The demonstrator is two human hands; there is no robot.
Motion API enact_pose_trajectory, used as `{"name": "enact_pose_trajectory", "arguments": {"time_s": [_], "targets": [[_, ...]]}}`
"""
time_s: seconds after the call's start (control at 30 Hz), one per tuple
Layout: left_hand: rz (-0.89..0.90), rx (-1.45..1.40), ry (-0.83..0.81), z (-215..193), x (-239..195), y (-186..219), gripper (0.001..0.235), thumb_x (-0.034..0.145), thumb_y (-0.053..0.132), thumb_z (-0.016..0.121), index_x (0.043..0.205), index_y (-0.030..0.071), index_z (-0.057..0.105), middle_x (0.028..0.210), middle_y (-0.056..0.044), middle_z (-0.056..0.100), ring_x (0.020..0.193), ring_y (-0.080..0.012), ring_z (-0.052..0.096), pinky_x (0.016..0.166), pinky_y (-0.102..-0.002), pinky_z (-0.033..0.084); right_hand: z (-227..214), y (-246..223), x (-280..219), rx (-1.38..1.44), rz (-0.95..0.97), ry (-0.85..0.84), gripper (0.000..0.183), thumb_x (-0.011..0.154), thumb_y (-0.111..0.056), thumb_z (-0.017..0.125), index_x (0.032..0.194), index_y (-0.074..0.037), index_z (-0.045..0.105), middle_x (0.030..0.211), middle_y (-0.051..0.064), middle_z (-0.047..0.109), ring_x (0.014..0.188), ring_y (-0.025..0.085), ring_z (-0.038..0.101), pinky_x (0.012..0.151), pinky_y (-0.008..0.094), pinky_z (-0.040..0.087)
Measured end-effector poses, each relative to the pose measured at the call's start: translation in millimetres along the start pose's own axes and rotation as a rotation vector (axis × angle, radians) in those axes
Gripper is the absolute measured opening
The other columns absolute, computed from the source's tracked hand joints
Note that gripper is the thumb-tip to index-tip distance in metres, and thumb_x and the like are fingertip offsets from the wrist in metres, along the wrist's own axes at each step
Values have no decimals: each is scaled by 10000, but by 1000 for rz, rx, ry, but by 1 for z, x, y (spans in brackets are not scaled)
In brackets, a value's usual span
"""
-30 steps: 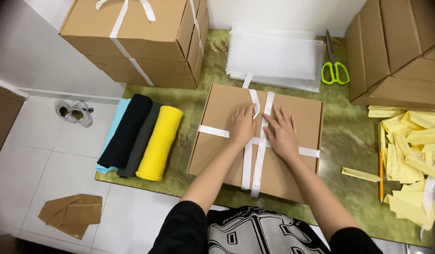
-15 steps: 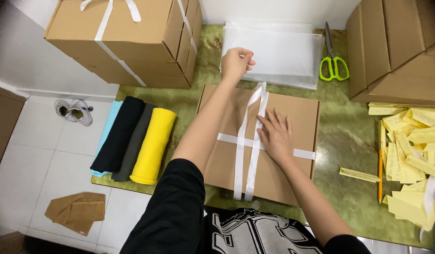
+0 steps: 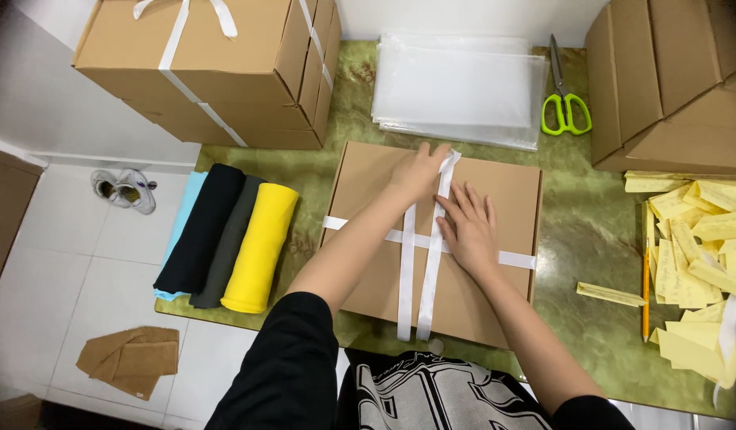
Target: Packing a garment into a plastic bag and cardboard box, then finishing by tying a white ribbon around it.
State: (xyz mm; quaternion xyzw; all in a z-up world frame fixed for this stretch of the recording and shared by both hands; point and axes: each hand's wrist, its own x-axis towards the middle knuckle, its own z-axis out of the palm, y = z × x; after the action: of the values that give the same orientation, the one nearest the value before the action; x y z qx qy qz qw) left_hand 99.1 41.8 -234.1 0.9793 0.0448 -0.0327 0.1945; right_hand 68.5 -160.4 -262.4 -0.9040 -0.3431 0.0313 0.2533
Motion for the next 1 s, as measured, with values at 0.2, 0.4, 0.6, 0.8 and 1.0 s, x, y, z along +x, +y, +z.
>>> {"name": "enact_pose_trajectory", "arguments": {"time_s": [0.2,0.4,0.6,0.8,1.0], "targets": [[31,-76,195,7,82,-34,342,886,-3,685,1133,212,783,1011,-103,724,953,-403,800,819,-540,667,0,-1,1,16,4,4,439,1072,-358,626,1509,-341,590,1722,-11,403,1628,259,247,1311,583,92],[-61,-624,395,-70,120,-18,284,938,40,591,1098,126,809,795,-63,840,760,-171,852,700,-295,687,2,-1,0,6,1,41,409,1070,-365,620,1479,-348,610,1711,-19,423,1621,252,281,1310,585,134],[-234,-628,234,-129,75,6,516,999,575,453,926,242,840,780,78,835,932,-226,803,867,-366,594,2,0,-2,-38,-9,22,432,1062,-381,616,1493,-366,592,1706,-30,426,1628,247,264,1306,594,151],[-575,-1252,62,-96,97,-19,658,942,551,521,1426,116,615,1375,-120,644,911,-275,839,714,-321,698,-2,-1,-2,-3,-114,89,410,1082,-320,555,1485,-270,607,1681,18,457,1608,298,301,1285,590,145],[-299,-493,311,-8,106,-99,490,1004,467,715,1324,97,691,1130,-132,689,1190,-332,699,1016,-418,594,-3,-3,0,-50,-22,13,425,1059,-352,626,1484,-352,605,1713,-41,411,1615,254,276,1293,598,156]]}}
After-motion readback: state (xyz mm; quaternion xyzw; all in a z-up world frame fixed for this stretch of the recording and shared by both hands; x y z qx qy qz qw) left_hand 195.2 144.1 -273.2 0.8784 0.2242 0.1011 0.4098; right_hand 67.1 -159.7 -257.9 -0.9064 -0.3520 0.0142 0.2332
